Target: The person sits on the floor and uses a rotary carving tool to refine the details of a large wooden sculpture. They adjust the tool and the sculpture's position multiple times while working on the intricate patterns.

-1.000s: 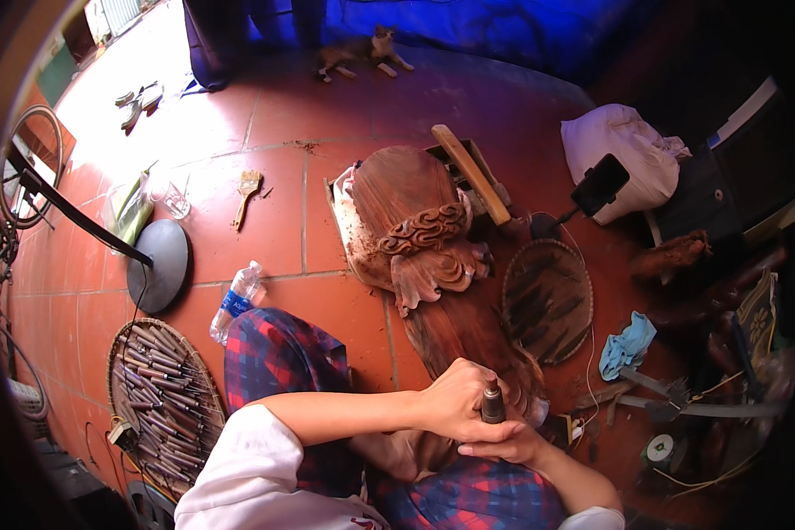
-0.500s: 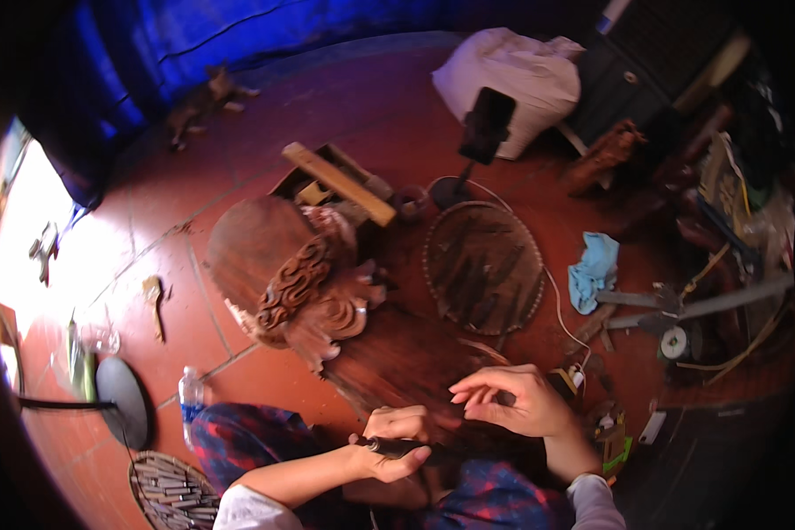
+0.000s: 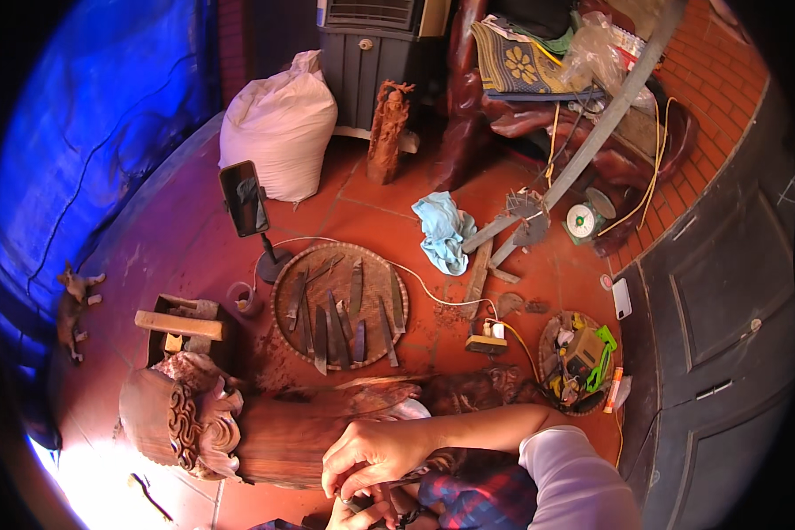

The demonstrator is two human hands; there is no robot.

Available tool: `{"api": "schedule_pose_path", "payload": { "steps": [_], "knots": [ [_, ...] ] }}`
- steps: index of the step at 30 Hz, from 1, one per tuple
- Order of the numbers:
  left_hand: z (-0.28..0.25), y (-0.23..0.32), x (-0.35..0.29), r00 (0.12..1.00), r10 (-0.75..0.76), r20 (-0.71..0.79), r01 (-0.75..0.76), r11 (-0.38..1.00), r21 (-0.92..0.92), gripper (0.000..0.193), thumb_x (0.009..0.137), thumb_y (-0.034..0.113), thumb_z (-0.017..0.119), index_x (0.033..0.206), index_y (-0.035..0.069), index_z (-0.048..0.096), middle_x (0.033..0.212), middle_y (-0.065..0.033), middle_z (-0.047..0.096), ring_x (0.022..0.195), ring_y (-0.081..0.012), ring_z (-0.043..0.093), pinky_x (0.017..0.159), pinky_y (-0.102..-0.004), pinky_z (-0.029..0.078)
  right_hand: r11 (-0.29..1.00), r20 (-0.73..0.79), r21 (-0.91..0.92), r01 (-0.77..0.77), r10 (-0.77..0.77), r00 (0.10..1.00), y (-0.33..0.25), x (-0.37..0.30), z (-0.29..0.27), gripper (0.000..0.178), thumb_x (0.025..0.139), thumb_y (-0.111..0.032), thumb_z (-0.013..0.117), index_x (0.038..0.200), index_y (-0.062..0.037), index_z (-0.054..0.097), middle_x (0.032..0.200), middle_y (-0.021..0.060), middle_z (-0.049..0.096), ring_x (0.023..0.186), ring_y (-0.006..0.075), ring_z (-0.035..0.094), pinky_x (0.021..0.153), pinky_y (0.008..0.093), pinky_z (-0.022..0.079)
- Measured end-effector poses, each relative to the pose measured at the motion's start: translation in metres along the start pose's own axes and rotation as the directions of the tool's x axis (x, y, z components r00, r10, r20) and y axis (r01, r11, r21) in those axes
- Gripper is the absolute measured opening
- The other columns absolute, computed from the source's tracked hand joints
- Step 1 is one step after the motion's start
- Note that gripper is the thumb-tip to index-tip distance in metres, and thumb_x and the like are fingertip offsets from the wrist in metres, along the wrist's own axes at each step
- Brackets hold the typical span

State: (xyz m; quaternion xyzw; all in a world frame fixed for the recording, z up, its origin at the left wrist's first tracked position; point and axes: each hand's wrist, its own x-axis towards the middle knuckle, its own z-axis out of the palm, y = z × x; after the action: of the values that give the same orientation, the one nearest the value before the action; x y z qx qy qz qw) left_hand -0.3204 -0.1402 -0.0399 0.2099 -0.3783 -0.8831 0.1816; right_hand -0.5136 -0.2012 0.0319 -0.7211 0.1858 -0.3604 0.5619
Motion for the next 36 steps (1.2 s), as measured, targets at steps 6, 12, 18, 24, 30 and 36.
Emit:
{"api": "schedule_pose_path", "payload": {
  "steps": [6,12,18,24,30,36],
  "knots": [
    [0.017,0.003,0.014,0.986,-0.107,-0.13,0.121,0.987,0.103,0.021,0.087,0.02,0.056,0.082,0.0,0.052,0.066,-0.0097,0.059,0.053,-0.0151,0.054,0.047,-0.0255,0.044,0.989,-0.146,-0.147,-0.03,0.008,0.989,-0.004,-0.036,-0.016,0.014,0.084,-0.011,0.066,0.092,-0.0003,0.062,0.082,0.0092,0.063,0.072,0.0241,0.062,0.062,0.0336,0.048],
    [0.043,0.0,0.034,0.939,-0.283,-0.196,0.332,0.895,0.297,0.018,0.091,0.015,0.052,0.08,0.001,0.055,0.06,-0.0039,0.057,0.048,-0.0104,0.05,0.046,-0.0235,0.041,0.961,-0.271,-0.275,-0.033,-0.045,0.961,-0.03,-0.049,-0.031,0.011,0.081,-0.008,0.066,0.087,-0.0004,0.061,0.077,0.0098,0.061,0.066,0.025,0.06,0.06,0.0343,0.047],
    [0.048,-0.004,0.034,0.953,-0.244,-0.182,0.285,0.926,0.248,0.013,0.09,0.011,0.051,0.083,0.001,0.054,0.063,-0.0052,0.059,0.053,-0.0115,0.054,0.048,-0.0238,0.043,0.964,-0.889,-0.184,-0.193,-0.08,0.451,-0.002,-0.092,-0.121,0.015,0.086,-0.006,0.064,0.099,0.0014,0.063,0.086,0.0079,0.067,0.077,0.0131,0.066,0.068,0.0268,0.055],
    [0.02,-0.021,0.029,0.956,-0.129,-0.263,0.188,0.959,0.211,0.01,0.088,0.007,0.052,0.085,-0.002,0.053,0.063,-0.0077,0.059,0.051,-0.0136,0.055,0.048,-0.0255,0.044,0.47,-0.825,-0.435,-0.768,-0.55,0.13,0.065,-0.216,-0.234,0.012,0.079,-0.005,0.07,0.088,0.0021,0.067,0.078,0.0126,0.07,0.068,0.0144,0.068,0.06,0.0278,0.053],
    [0.018,-0.027,0.033,0.95,-0.079,-0.301,0.161,0.953,0.256,0.013,0.088,0.009,0.054,0.08,-0.002,0.054,0.06,-0.0075,0.058,0.051,-0.0125,0.054,0.047,-0.0242,0.042,0.085,-0.738,-0.326,-0.942,-0.646,0.197,0.061,-0.27,-0.294,0.01,0.079,-0.008,0.069,0.085,-0.0014,0.065,0.08,0.0155,0.068,0.067,0.0245,0.068,0.059,0.0342,0.052],
    [0.028,-0.013,0.036,0.947,-0.089,-0.309,0.184,0.938,0.292,0.013,0.086,0.01,0.055,0.077,0.0,0.057,0.059,-0.0065,0.058,0.048,-0.0128,0.05,0.044,-0.0268,0.037,-0.007,-0.742,-0.358,-0.934,-0.605,0.289,0.045,-0.266,-0.299,0.017,0.081,-0.014,0.068,0.093,-0.0035,0.062,0.087,0.0149,0.066,0.077,0.0332,0.065,0.065,0.0402,0.052]
  ]
}}
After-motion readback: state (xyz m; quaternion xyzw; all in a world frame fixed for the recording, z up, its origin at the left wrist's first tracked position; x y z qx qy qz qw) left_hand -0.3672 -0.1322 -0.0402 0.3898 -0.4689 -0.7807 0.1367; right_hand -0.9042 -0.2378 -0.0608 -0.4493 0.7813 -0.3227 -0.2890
